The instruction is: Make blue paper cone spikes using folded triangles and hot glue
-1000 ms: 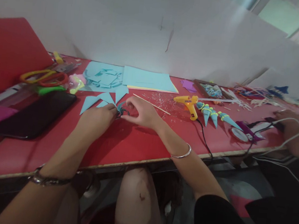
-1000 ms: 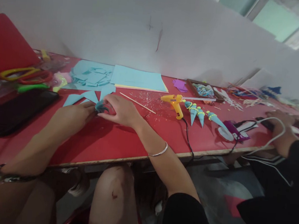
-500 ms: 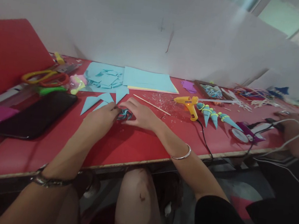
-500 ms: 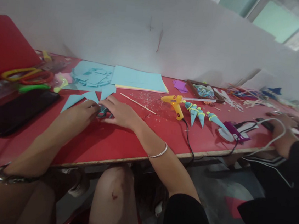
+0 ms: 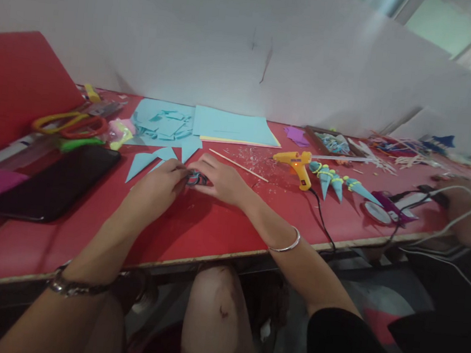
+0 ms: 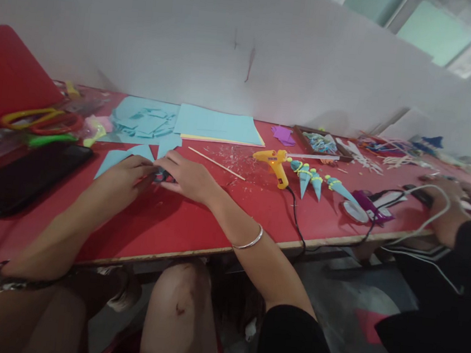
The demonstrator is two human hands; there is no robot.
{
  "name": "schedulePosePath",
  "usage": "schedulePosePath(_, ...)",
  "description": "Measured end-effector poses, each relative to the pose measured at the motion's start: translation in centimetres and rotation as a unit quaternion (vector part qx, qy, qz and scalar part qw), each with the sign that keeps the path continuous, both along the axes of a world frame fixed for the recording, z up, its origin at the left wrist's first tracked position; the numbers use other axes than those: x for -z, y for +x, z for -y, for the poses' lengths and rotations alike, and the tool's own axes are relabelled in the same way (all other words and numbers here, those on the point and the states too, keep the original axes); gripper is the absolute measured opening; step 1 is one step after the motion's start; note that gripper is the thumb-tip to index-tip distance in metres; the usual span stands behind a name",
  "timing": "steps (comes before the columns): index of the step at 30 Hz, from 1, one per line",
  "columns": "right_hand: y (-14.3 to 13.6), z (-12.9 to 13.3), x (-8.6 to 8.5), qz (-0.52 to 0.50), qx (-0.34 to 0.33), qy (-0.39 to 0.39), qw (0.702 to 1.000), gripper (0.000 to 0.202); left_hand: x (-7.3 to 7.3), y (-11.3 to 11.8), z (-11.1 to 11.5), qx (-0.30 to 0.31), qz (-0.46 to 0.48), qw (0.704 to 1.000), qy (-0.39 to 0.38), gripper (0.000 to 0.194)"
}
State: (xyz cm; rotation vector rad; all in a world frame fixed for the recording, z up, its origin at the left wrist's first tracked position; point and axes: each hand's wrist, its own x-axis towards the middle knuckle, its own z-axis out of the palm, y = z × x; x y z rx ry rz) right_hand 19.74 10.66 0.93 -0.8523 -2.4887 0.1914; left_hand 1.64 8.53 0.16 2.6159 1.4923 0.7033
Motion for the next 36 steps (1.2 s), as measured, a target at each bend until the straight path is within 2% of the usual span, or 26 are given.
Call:
schedulePosePath(7, -0.1, 0.1, -0.2, -0.066, 0.008, -0.031, 0.997, 0.019, -0.6, 0.4, 0.3, 0.0, 0.056, 0.998, 0.003, 0.039)
schedulePosePath(11, -0.2, -0.2, 0.2, -0.081, -0.014, -0.048, 0.995, 0.01, -0.7, 0.5, 0.4, -0.015, 0.102, 0.994, -0.036, 0.048)
schedulePosePath(16, -0.1, -0.7, 0.5, -0.148, -0.027, -0.062, 0.987, 0.01, 0.0, 0.3, 0.0, -0.003, 0.152, 0.985, -0.08, 0.061)
schedulePosePath(20, -0.2, -0.6, 0.6, -0.194, -0.019, -0.089, 0.977, 0.012, 0.6, -0.1, -0.2, 0.008, 0.144, 0.986, -0.086, 0.075)
schedulePosePath(24, -0.4, -0.2, 0.3, -0.208, -0.024, -0.104, 0.972, 0.014, 1.0, -0.3, -0.2, -0.018, 0.114, 0.988, -0.102, 0.082)
schedulePosePath(31, -0.7, 0.7, -0.1, -0.213, -0.058, -0.118, 0.968, 0.013, 0.8, -0.1, -0.1, 0.005, 0.112, 0.989, -0.094, 0.082)
schedulePosePath(36, -0.8, 0.7, 0.0, -0.207, -0.06, -0.127, 0.968, 0.012, -0.2, 0.2, 0.2, 0.008, 0.089, 0.991, -0.096, 0.061)
